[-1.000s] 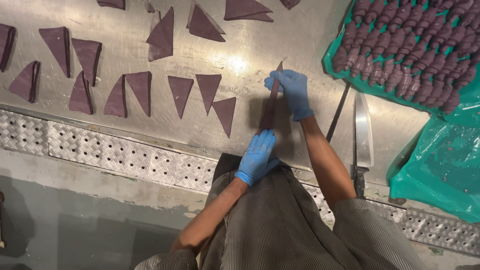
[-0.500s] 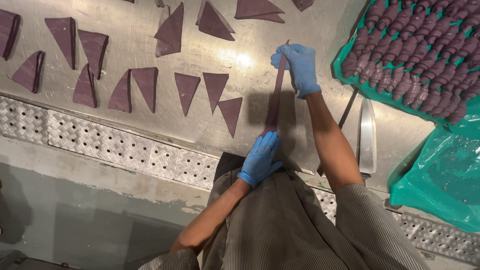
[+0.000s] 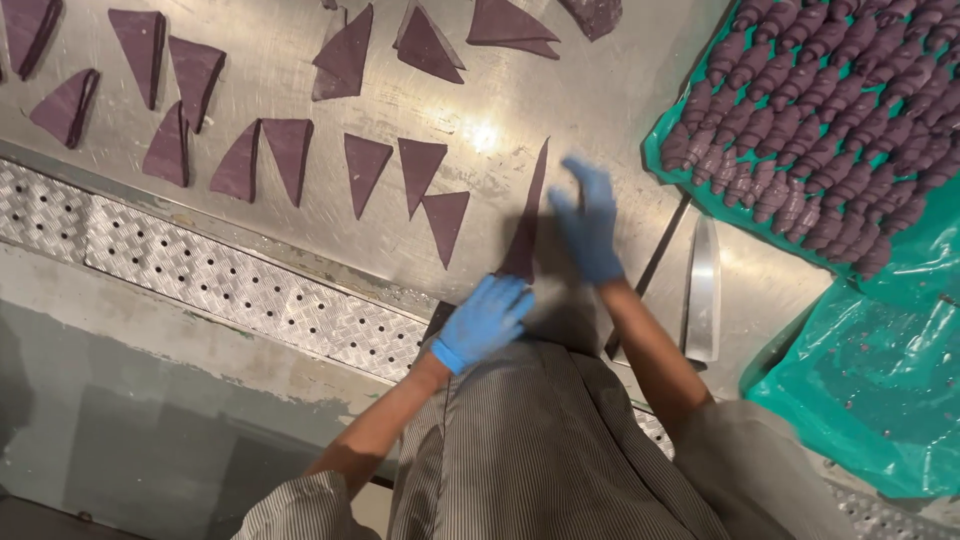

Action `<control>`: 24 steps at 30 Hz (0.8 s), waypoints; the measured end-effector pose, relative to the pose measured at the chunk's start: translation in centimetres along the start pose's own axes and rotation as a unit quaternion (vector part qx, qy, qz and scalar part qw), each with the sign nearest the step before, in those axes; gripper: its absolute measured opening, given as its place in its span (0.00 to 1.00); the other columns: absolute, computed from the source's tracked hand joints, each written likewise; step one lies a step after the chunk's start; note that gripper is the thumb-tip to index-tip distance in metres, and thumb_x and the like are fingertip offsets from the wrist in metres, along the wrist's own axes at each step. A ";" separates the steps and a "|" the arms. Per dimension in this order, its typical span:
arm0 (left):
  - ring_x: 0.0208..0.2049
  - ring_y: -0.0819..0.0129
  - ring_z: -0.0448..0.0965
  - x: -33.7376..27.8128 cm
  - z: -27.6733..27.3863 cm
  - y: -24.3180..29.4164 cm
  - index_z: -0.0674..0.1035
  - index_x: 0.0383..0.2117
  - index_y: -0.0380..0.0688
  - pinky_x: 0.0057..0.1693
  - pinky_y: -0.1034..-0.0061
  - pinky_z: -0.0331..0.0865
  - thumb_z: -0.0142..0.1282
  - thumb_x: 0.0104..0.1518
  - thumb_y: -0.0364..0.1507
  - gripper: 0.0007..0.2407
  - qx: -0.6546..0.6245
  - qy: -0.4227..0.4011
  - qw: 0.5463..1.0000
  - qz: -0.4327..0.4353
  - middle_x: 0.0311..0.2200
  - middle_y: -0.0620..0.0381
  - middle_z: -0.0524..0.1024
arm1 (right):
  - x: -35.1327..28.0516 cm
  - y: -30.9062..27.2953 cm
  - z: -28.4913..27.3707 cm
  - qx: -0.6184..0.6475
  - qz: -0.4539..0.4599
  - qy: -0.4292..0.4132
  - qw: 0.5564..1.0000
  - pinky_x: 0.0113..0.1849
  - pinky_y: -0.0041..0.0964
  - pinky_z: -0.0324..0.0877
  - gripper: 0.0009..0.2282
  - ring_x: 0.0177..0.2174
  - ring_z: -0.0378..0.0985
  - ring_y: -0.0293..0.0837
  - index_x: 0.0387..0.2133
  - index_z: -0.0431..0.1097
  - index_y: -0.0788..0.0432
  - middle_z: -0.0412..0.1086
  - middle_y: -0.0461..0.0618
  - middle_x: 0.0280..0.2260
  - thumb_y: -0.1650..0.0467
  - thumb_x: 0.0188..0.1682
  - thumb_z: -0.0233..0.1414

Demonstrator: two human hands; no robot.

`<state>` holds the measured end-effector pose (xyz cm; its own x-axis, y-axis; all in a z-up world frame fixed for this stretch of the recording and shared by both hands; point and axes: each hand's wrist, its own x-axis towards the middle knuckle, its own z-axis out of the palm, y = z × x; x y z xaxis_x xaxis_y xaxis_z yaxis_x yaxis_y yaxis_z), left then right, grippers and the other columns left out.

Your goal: Roll and shape triangle-cut purple dough into croissant-like pieces and arrange them on a tray.

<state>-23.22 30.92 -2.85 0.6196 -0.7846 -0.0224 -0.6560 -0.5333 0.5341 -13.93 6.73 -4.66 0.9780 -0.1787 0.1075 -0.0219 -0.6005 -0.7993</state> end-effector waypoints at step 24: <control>0.36 0.65 0.73 3.4 -0.1 -9.3 0.77 0.33 0.47 0.45 0.70 0.67 0.51 0.54 0.30 0.05 0.109 -0.016 0.974 0.197 0.31 0.59 0.72 | -9.8 0.0 -1.2 -0.230 -0.274 -0.192 0.914 0.58 0.47 0.63 0.11 0.46 0.70 0.50 0.42 0.73 0.53 0.68 0.48 0.42 0.64 0.49 0.57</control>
<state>-14.93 33.25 -7.80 0.2897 -0.9495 0.1207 -0.9185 -0.2404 0.3138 -23.73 7.58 -5.01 0.8670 0.4806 0.1315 0.4945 -0.7977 -0.3453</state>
